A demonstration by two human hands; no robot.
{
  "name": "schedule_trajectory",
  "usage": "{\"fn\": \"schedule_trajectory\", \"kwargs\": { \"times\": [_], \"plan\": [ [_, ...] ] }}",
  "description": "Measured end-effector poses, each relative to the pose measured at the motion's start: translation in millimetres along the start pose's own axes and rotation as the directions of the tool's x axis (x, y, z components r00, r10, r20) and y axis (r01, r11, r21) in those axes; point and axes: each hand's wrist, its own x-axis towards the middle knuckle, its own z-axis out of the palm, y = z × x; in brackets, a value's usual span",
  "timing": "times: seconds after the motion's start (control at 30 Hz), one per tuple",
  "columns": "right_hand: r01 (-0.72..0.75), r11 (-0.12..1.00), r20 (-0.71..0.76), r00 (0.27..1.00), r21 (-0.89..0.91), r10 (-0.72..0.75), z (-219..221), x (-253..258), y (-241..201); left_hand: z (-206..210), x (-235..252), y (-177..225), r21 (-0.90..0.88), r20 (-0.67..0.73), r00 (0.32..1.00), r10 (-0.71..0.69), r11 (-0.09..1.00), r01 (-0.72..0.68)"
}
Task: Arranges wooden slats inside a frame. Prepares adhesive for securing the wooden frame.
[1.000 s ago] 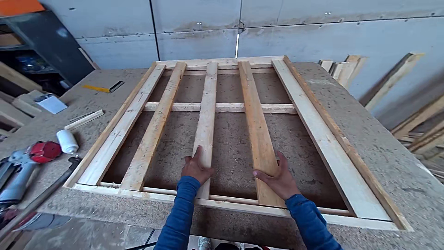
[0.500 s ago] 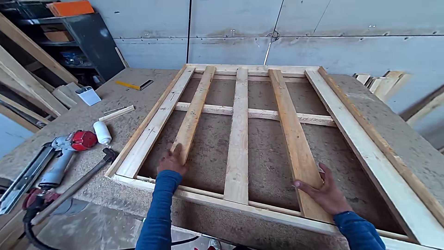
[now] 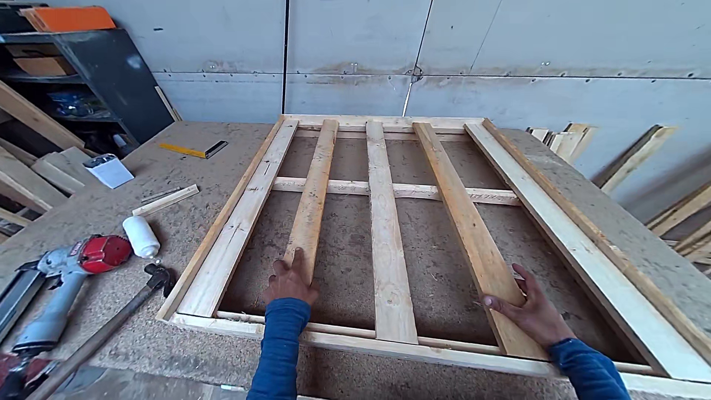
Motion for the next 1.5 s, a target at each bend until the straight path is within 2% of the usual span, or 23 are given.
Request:
{"fn": "schedule_trajectory", "kwargs": {
  "times": [0.1, 0.23, 0.37, 0.97, 1.03, 1.1, 1.17, 1.2, 1.27, 1.3, 1.37, 1.43, 1.5],
  "plan": [
    [-0.007, 1.0, 0.002, 1.0, -0.017, 0.007, 0.2, -1.2, -0.8, -0.2, -18.3, -3.9, -0.029, -0.075, 0.997, -0.002, 1.0, 0.0],
    [0.003, 0.999, -0.03, 1.0, -0.039, -0.004, 1.1, -7.3, -6.3, -6.7, -38.7, -15.3, -0.086, -0.077, 0.996, 0.038, 0.995, -0.045],
    [-0.012, 0.999, -0.048, 0.999, -0.049, 0.009, 0.5, -13.2, -12.0, 2.2, -41.1, -28.6, -0.061, -0.051, 0.999, 0.012, 0.998, -0.015],
    [-0.054, 0.999, -0.018, 0.998, -0.008, 0.054, -2.7, -17.1, -20.5, 2.4, -55.5, -21.9, -0.048, -0.091, 0.994, 0.066, 0.996, -0.07],
    [-0.048, 0.999, -0.027, 0.999, -0.017, 0.047, -2.7, -16.1, -19.1, 6.2, -55.5, -22.9, -0.006, -0.129, 0.989, 0.069, 0.997, -0.071],
    [-0.039, 0.999, -0.035, 0.999, -0.018, 0.038, -2.8, -14.1, -15.9, 4.3, -66.6, -18.6, 0.037, -0.249, 0.962, 0.109, 0.994, -0.103],
    [-0.034, 0.999, -0.038, 0.999, -0.009, 0.033, -3.5, -12.7, -15.6, -2.1, -86.7, 2.1, -0.057, -0.438, 0.871, 0.223, 0.96, -0.274],
    [-0.036, 0.999, -0.037, 0.999, -0.006, 0.036, -3.7, -12.9, -15.5, -4.0, -99.4, 19.7, -0.126, -0.45, 0.851, 0.272, 0.924, -0.361],
    [-0.038, 0.999, -0.037, 0.999, -0.026, 0.037, -1.6, -11.3, -12.5, 2.6, -118.5, 61.2, -0.278, -0.277, 0.896, 0.348, 0.863, -0.421],
    [-0.037, 0.999, -0.039, 0.999, -0.034, 0.035, -0.6, -11.7, -13.3, 12.0, -123.2, 82.0, -0.34, -0.146, 0.917, 0.371, 0.852, -0.399],
    [-0.035, 0.998, -0.047, 0.998, -0.046, 0.033, -1.1, -13.0, -15.9, 35.8, -125.5, 118.2, -0.352, 0.069, 0.925, 0.374, 0.876, -0.329],
    [-0.041, 0.998, -0.039, 0.998, -0.055, 0.038, -2.2, -14.2, -20.1, 46.7, -124.7, 136.9, -0.285, 0.137, 0.928, 0.347, 0.911, -0.299],
    [-0.047, 0.998, -0.02, 0.999, -0.042, 0.046, -2.1, -15.8, -22.1, 53.9, -121.9, 140.0, -0.235, 0.143, 0.933, 0.33, 0.927, -0.292]
  ]
}}
